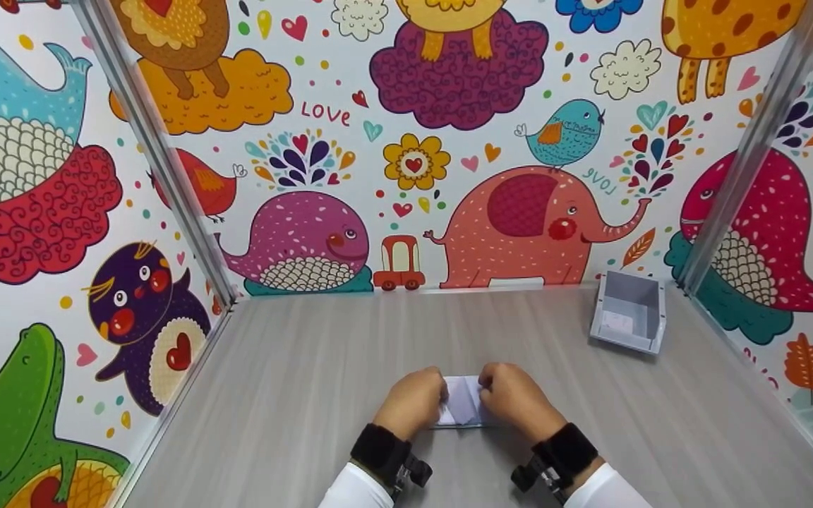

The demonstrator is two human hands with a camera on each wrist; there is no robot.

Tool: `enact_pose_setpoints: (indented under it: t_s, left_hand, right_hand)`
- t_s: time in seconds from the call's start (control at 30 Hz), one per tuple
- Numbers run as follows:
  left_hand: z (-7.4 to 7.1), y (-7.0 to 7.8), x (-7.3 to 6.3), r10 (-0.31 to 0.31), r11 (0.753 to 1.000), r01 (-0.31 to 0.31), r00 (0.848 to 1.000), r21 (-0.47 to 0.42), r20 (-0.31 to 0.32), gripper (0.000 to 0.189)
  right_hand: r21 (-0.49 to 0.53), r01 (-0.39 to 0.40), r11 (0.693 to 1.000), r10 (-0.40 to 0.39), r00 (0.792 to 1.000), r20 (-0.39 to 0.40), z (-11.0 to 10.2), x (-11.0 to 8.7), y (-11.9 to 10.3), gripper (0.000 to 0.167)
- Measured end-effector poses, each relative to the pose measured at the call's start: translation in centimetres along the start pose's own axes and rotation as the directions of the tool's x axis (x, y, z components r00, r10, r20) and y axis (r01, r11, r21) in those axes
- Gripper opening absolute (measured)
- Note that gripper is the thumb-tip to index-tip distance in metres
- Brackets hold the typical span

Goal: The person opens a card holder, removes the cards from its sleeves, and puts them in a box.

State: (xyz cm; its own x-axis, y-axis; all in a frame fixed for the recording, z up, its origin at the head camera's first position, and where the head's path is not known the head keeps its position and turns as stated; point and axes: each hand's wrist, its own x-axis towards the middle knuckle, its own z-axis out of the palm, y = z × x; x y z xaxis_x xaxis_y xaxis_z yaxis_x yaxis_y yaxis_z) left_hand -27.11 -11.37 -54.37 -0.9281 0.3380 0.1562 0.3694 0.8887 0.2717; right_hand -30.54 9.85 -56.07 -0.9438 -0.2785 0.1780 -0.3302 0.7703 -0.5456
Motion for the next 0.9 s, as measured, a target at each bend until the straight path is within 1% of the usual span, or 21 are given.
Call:
enact_pose_setpoints:
  t_s: [0.07,0.1,0.2,0.3,0.33,0.43,0.5,0.53,0.57,0.63,0.7,0.73,0.77,0.8,0.9]
  left_hand:
    - [0.2,-0.2,0.0,0.017,1.000,-0.018,1.000,-0.005,-0.014,0.019]
    - [1.5,-1.1,0.5,0.046,0.999,-0.046,0.998,0.003,-0.043,0.017]
    - [1.7,-1.3,0.4,0.094,0.996,-0.092,0.992,0.018,-0.086,0.016]
    - [1.6,-1.1,0.4,0.116,0.992,-0.110,0.988,0.064,-0.101,0.015]
    - [0.4,-0.3,0.0,0.101,0.993,-0.096,0.992,0.067,-0.081,0.017]
    - [0.7,-0.4,0.2,0.111,0.990,-0.103,0.991,0.096,-0.079,0.016]
    - [1.3,-0.9,0.5,0.122,0.988,-0.114,0.989,0.101,-0.081,0.017]
    - [2.6,-1.9,1.0,0.144,0.985,-0.132,0.985,0.113,-0.100,0.015]
    - [3.6,-2.5,1.4,0.159,0.982,-0.146,0.981,0.123,-0.109,0.017]
    - [4.0,-2.8,1.5,0.161,0.982,-0.148,0.981,0.120,-0.107,0.017]
    - [3.9,-2.7,1.5,0.150,0.984,-0.138,0.984,0.113,-0.098,0.016]
    - [3.6,-2.5,1.4,0.141,0.985,-0.131,0.986,0.110,-0.091,0.016]
    - [2.2,-1.5,0.9,0.114,0.990,-0.108,0.991,0.092,-0.068,0.019]
    - [1.2,-0.8,0.5,0.090,0.994,-0.086,0.995,0.074,-0.053,0.018]
    - [0.5,-0.2,0.2,0.046,0.998,-0.044,0.998,0.053,-0.034,0.018]
  right_hand:
    - [0.001,0.001,1.000,-0.001,1.000,0.000,0.0,0.0,-0.1,0.011]
    - [0.002,0.008,1.000,-0.008,1.000,0.000,0.0,-0.1,-0.1,0.010]
    - [-0.002,0.042,0.999,-0.042,0.999,-0.013,0.0,-0.2,-0.3,0.008]
    - [-0.003,0.079,0.997,-0.079,0.997,-0.015,-0.1,-0.3,-0.5,0.007]
    - [-0.001,0.088,0.996,-0.088,0.996,-0.013,-0.1,-0.4,-0.6,0.007]
    - [0.024,0.113,0.993,-0.113,0.994,0.010,0.0,-0.4,-0.9,0.007]
    - [0.049,0.120,0.992,-0.122,0.992,0.039,0.0,-0.4,-1.2,0.012]
    - [0.056,0.125,0.991,-0.128,0.990,0.052,0.0,-0.4,-1.3,0.017]
    - [0.063,0.128,0.990,-0.132,0.989,0.065,0.1,-0.5,-1.4,0.022]
    - [0.073,0.135,0.988,-0.141,0.986,0.088,0.1,-0.6,-1.5,0.030]
    - [0.065,0.150,0.986,-0.156,0.983,0.092,0.3,-0.7,-1.6,0.034]
    - [0.061,0.155,0.986,-0.160,0.983,0.091,0.3,-0.8,-1.6,0.035]
    - [0.056,0.159,0.986,-0.163,0.983,0.089,0.4,-0.8,-1.6,0.034]
    - [0.051,0.161,0.986,-0.165,0.983,0.084,0.4,-0.9,-1.6,0.034]
    - [0.042,0.159,0.986,-0.162,0.984,0.070,0.4,-0.9,-1.7,0.035]
